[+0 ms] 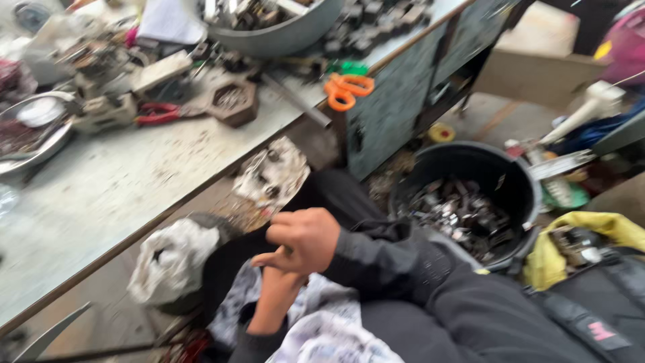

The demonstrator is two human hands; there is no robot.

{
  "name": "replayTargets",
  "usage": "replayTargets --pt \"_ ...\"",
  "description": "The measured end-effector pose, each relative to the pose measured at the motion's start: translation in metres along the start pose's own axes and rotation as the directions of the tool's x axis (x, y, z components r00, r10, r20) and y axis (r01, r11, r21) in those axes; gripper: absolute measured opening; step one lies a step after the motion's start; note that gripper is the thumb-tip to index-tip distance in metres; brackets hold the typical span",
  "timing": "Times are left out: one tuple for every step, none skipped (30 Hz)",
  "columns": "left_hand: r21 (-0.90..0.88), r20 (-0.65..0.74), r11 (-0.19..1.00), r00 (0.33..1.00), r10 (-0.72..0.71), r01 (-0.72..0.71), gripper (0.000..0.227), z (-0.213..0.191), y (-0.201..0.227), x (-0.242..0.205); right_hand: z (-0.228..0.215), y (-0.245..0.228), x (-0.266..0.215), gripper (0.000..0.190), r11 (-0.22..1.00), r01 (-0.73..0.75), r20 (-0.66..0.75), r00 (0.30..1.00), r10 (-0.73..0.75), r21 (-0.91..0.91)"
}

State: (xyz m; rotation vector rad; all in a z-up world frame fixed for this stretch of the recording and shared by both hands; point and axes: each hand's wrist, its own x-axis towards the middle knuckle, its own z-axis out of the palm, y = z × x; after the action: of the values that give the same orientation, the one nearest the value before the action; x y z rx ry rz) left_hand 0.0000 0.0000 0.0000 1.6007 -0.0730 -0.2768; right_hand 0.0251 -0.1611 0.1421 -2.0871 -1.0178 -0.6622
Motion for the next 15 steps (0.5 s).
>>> replayTargets --pt "0.061 -0.011 0.998 0.999 -0.03 0.031 0.028 0.006 0.008 0.002 -0.001 0.004 -0.002 0.055 1.0 -0.016 0.032 0.999 0.016 -0.003" --pt "0.121 -0.024 0.991 0.998 -0.06 0.063 0.03 0.007 0.016 -0.001 0.002 0.004 -0.003 0.058 0.999 -0.031 0.064 0.997 0.032 -0.006" --pt "0.184 -0.006 0.982 0.999 -0.049 0.049 0.031 0.01 0.024 -0.001 0.001 0.008 -0.006 0.057 0.999 -0.035 0.069 0.997 0.036 -0.008" --pt "0.247 0.013 0.968 0.999 -0.037 0.033 0.032 0.014 0.032 0.0 0.0 0.011 -0.008 0.056 0.999 -0.04 0.074 0.996 0.04 -0.011" --pt "0.304 0.041 0.953 0.999 -0.02 0.007 0.034 0.016 0.04 0.002 0.001 0.014 -0.007 0.054 0.999 -0.043 0.078 0.996 0.045 -0.024" --pt "0.306 0.085 0.946 0.993 0.084 -0.106 0.032 0.016 0.047 0.002 0.002 0.017 -0.006 0.048 1.0 -0.023 0.097 0.995 0.021 0.014" --pt "0.298 0.128 0.93 0.974 0.185 -0.215 0.03 0.017 0.05 0.0 0.002 0.019 -0.008 0.043 0.999 -0.006 0.119 0.993 0.0 0.052" --pt "0.285 0.169 0.903 0.944 0.283 -0.322 0.029 0.017 0.053 -0.002 0.002 0.021 -0.009 0.039 0.996 0.009 0.141 0.99 -0.021 0.091" --pt "0.31 0.162 0.925 0.971 0.174 -0.217 0.027 0.018 0.055 -0.004 0.0 0.023 -0.012 0.039 0.993 0.014 0.144 0.989 -0.031 0.116" --pt "0.337 0.154 0.935 0.986 0.062 -0.111 0.026 0.018 0.055 -0.007 -0.002 0.024 -0.015 0.038 0.99 0.02 0.146 0.988 -0.041 0.141" --pt "0.366 0.149 0.931 0.988 -0.049 -0.009 0.025 0.019 0.055 -0.006 -0.005 0.025 -0.017 0.037 0.986 0.024 0.145 0.988 -0.048 0.162" --pt "0.348 0.17 0.935 0.985 0.013 -0.072 0.025 0.019 0.055 -0.005 -0.008 0.025 -0.019 0.036 0.983 0.018 0.136 0.99 -0.044 0.185" --pt "0.325 0.188 0.936 0.979 0.079 -0.138 0.026 0.019 0.054 -0.005 -0.012 0.025 -0.02 0.036 0.979 0.015 0.13 0.991 -0.043 0.205" --pt "0.299 0.204 0.933 0.968 0.145 -0.203 0.027 0.019 0.053 -0.002 -0.014 0.025 -0.019 0.035 0.974 0.013 0.123 0.992 -0.042 0.225" --pt "0.272 0.22 0.946 0.969 0.115 -0.174 0.025 0.018 0.052 0.001 -0.016 0.024 -0.018 0.034 0.977 0.056 0.068 0.995 -0.071 0.204"
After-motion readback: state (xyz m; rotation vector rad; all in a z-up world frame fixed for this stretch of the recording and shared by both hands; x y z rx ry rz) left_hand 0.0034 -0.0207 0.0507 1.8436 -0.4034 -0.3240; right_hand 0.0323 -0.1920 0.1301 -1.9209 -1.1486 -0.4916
